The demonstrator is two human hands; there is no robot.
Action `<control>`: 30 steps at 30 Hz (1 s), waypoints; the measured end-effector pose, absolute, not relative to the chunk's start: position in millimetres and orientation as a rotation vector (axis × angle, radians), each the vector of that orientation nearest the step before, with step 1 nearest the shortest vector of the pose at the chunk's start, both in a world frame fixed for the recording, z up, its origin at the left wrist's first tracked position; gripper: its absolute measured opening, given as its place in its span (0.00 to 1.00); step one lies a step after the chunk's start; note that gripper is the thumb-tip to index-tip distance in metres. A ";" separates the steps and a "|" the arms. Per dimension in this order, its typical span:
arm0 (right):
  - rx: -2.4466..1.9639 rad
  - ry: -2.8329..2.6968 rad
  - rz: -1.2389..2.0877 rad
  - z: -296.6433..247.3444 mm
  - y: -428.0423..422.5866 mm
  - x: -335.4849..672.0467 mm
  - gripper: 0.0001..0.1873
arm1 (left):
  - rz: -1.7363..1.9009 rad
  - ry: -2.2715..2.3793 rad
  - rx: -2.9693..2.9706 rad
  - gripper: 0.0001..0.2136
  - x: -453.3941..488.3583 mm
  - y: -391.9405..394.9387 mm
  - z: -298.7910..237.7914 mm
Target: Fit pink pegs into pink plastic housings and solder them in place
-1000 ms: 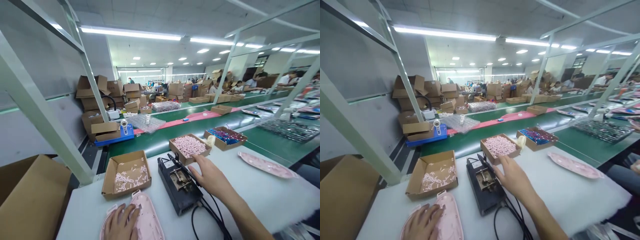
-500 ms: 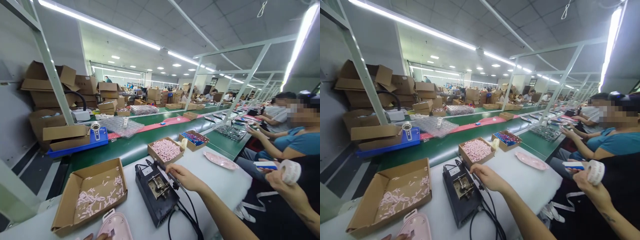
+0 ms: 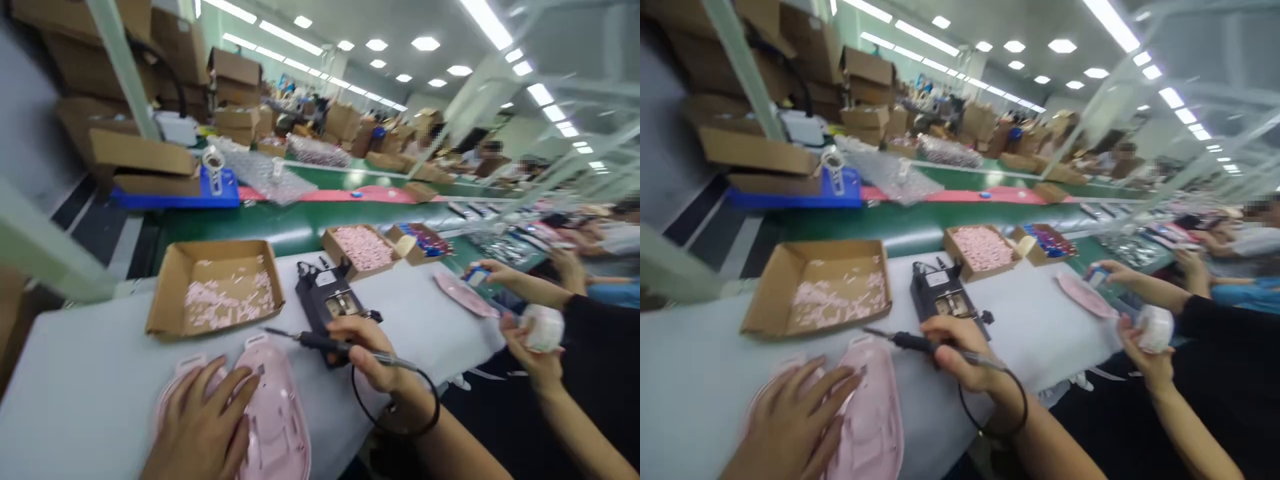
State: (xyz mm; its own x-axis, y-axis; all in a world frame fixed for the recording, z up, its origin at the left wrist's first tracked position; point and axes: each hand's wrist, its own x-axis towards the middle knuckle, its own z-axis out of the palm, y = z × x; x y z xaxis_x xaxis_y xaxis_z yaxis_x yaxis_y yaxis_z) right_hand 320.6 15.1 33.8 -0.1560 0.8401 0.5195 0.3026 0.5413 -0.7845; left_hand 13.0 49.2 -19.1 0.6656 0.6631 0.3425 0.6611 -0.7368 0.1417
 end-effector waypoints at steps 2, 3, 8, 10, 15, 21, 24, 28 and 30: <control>-0.983 -1.696 0.713 31.7 10.9 324.5 0.16 | 0.557 1.103 2.807 0.19 15.4 47.6 -7.7; -0.967 -1.702 0.702 31.1 10.7 324.9 0.14 | 0.534 1.104 2.774 0.19 16.0 47.7 -4.0; -0.951 -1.778 0.551 30.6 12.0 312.6 0.06 | 0.459 1.080 2.703 0.18 16.4 45.7 3.9; -0.973 -1.766 0.553 31.3 11.7 307.9 0.07 | 0.453 1.074 2.703 0.17 16.8 45.1 5.3; -1.040 -1.842 0.552 34.5 11.7 304.6 0.07 | 0.456 1.055 2.715 0.17 19.6 46.5 8.5; -1.095 -1.870 0.574 37.1 13.2 303.1 0.07 | 0.454 1.052 2.728 0.17 22.8 46.2 8.2; -1.082 -1.863 0.563 37.1 14.2 301.2 0.08 | 0.461 1.055 2.732 0.17 23.2 45.2 6.4; -1.098 -1.875 0.523 36.3 14.1 300.3 0.08 | 0.454 1.062 2.717 0.17 22.7 44.0 3.6; -1.105 -1.863 0.530 36.2 13.4 300.4 0.07 | 0.462 1.062 2.710 0.17 22.7 43.7 2.8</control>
State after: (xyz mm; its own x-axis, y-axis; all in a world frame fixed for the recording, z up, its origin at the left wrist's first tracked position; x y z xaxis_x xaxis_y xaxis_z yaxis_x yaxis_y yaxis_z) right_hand 300.4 13.4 36.2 -0.2166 0.8556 0.4701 0.4797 0.5127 -0.7121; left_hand 22.7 43.7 2.8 0.6940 0.6869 0.2157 0.6264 -0.7237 0.2896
